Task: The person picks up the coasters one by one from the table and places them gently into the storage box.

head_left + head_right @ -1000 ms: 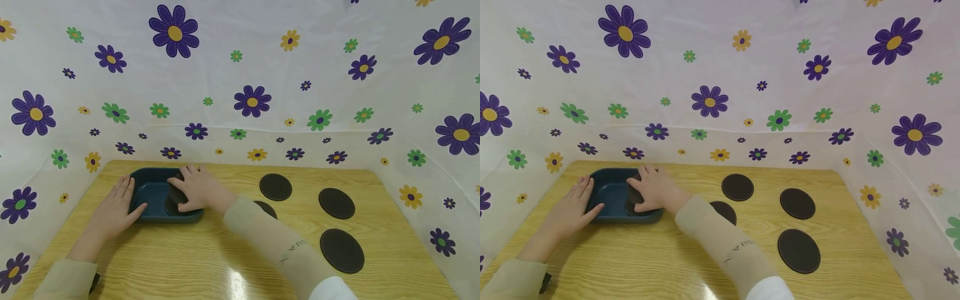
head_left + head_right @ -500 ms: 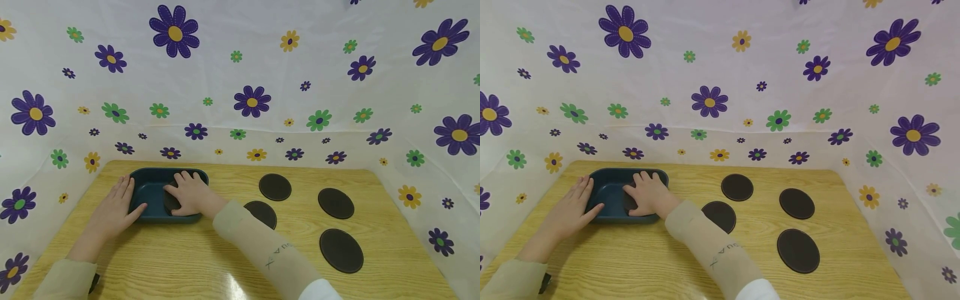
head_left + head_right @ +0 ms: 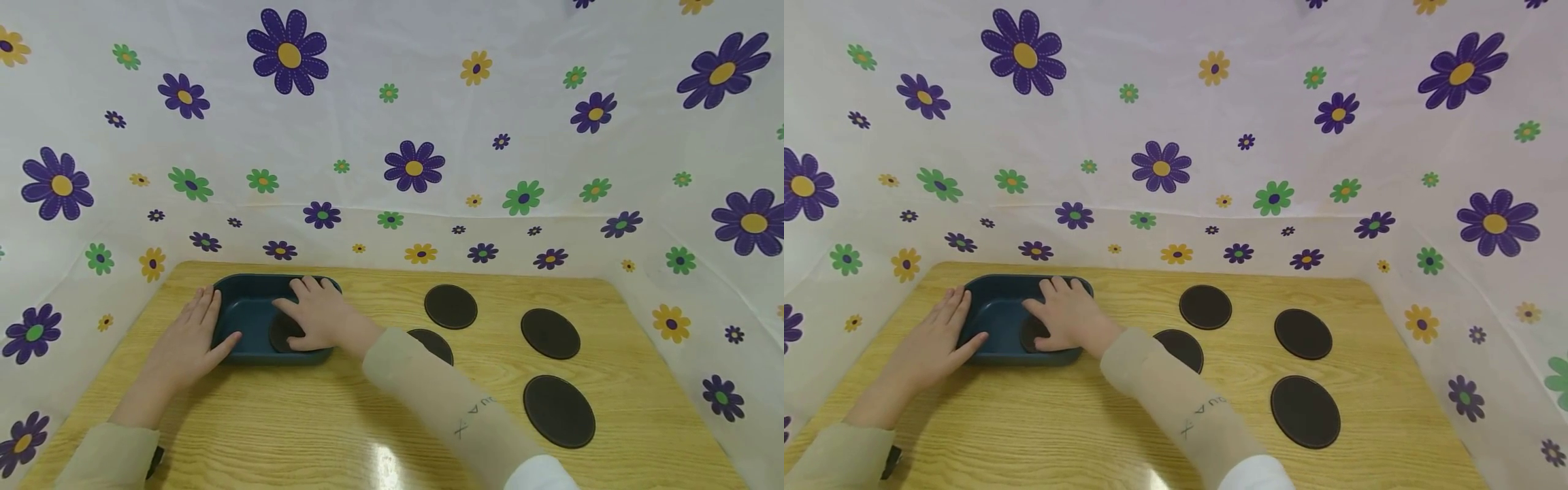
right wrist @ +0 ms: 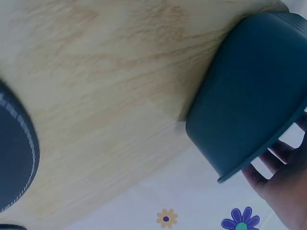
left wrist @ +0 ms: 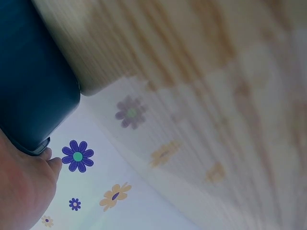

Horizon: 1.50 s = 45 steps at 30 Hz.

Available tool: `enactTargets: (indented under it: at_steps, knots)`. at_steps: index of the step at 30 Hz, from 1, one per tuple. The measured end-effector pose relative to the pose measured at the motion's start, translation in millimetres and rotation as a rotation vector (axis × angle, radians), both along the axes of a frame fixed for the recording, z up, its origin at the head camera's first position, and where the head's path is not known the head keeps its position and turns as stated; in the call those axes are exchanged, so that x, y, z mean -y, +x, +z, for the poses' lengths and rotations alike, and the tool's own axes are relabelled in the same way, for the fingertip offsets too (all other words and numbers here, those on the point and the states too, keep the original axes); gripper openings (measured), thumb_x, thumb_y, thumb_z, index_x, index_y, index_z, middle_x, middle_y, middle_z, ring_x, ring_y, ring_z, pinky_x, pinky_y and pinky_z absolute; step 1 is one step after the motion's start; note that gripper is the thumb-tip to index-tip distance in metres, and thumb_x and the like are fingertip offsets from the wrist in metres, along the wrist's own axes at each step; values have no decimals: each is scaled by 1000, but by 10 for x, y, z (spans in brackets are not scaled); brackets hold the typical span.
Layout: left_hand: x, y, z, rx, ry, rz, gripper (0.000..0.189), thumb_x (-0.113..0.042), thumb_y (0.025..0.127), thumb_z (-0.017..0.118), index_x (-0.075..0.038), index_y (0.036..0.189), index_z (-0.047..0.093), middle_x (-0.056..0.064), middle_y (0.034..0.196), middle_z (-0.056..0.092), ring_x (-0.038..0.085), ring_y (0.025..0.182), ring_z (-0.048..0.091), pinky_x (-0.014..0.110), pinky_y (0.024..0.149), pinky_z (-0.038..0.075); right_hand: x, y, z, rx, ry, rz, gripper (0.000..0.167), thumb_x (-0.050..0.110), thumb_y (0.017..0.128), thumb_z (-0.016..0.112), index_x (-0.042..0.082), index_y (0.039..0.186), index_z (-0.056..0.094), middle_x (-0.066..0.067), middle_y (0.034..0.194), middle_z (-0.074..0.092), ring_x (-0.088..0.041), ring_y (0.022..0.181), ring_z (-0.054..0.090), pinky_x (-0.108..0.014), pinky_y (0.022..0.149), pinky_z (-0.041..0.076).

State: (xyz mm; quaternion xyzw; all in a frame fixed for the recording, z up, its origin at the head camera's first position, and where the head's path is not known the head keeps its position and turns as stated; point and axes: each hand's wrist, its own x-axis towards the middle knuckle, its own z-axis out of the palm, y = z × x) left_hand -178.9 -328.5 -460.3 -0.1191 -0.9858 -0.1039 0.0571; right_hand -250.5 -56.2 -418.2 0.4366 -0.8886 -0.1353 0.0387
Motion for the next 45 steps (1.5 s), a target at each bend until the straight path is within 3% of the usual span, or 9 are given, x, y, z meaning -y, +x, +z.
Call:
enactTargets:
  at_steps: [13,22,30,35,45]
  knots:
    - [-4,4,4,21,5,-5,96,-53,107,54,12,165,12,36,173,13,51,163,10,57,136,6,-326,82,178,35,-43,27,75,64,101,55,30,166,36,-11,168,39,-29,153,40,-49,124,43]
    - [-23,-18,22,41,-5,-6,97,-53,107,53,12,165,12,35,173,13,50,163,11,59,136,11,-636,168,300,19,-14,44,78,66,101,55,28,166,34,-11,167,39,-28,151,42,-46,124,43]
    - [-35,-24,30,35,-5,-17,97,-54,107,53,12,165,12,36,173,13,51,163,12,59,136,11,-970,255,277,-18,-40,70,82,67,97,62,26,164,39,-13,164,44,-30,150,44,-48,118,48]
    - [-25,-25,16,21,1,-20,96,-52,107,54,13,165,12,36,173,13,51,163,12,56,136,7,-1188,302,217,-47,-51,71,77,66,99,60,25,163,43,-12,160,48,-30,146,47,-49,116,50]
    - [-3,-2,-14,0,2,-16,97,-53,107,54,15,164,14,38,172,14,52,162,12,55,136,5,-1578,407,1,-26,-92,40,73,64,97,63,26,158,49,-14,154,52,-33,144,51,-57,112,50]
